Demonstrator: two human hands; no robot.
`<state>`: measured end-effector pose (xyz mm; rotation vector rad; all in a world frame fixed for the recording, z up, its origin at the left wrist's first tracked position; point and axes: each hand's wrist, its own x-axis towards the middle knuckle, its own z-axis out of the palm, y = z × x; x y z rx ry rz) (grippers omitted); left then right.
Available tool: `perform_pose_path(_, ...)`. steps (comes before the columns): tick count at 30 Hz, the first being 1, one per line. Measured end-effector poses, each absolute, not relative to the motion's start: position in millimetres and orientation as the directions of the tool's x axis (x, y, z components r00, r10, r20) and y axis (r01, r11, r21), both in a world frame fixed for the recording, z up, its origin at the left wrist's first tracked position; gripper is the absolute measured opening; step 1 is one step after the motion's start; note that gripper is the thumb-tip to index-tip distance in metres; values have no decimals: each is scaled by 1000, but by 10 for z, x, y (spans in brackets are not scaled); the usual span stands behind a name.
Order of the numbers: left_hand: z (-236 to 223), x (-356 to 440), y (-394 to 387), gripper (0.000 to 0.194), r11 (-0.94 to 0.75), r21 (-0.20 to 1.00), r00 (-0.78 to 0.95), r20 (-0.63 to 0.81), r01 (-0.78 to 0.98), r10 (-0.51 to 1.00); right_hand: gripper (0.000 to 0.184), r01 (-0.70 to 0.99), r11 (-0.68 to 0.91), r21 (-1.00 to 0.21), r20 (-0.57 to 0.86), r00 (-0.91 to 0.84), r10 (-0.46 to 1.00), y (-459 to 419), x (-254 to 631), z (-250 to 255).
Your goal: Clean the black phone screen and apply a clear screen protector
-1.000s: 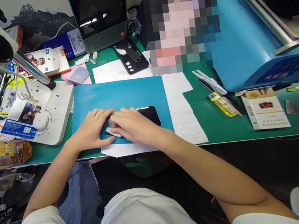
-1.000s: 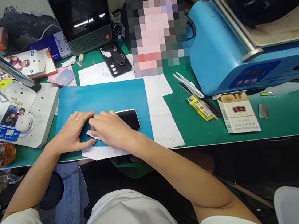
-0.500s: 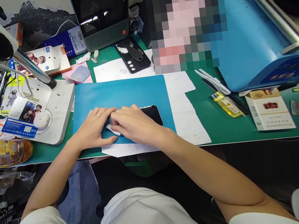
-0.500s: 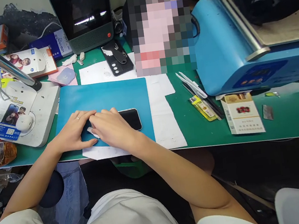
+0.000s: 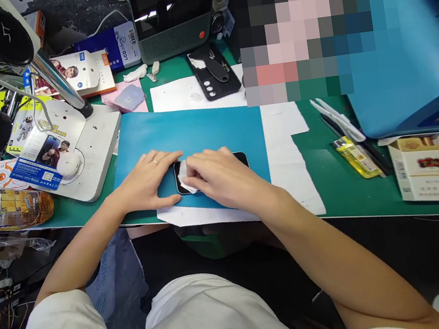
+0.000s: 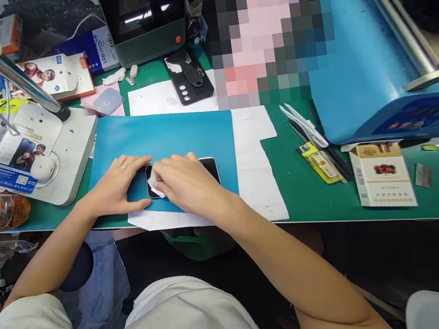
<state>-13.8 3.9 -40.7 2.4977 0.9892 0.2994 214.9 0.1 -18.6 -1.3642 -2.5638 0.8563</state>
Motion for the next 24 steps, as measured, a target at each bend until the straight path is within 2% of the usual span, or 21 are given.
perform_pose_path(7,-391,-131,38,85,-630,478,710,18,612,704,26,728,463,-505,-145,-600,787,-22,2071,-200)
perform_pose_path(14,-390,-160,26,85,-638,486,716,35,598,697,32,738,436,-515,-160,-582,797,-102,2240,-195)
perform_pose_path(24,-381,-146,22,81,-638,459,704,37,618,709,30,737,480,-475,-154,-607,780,-40,2171,-190)
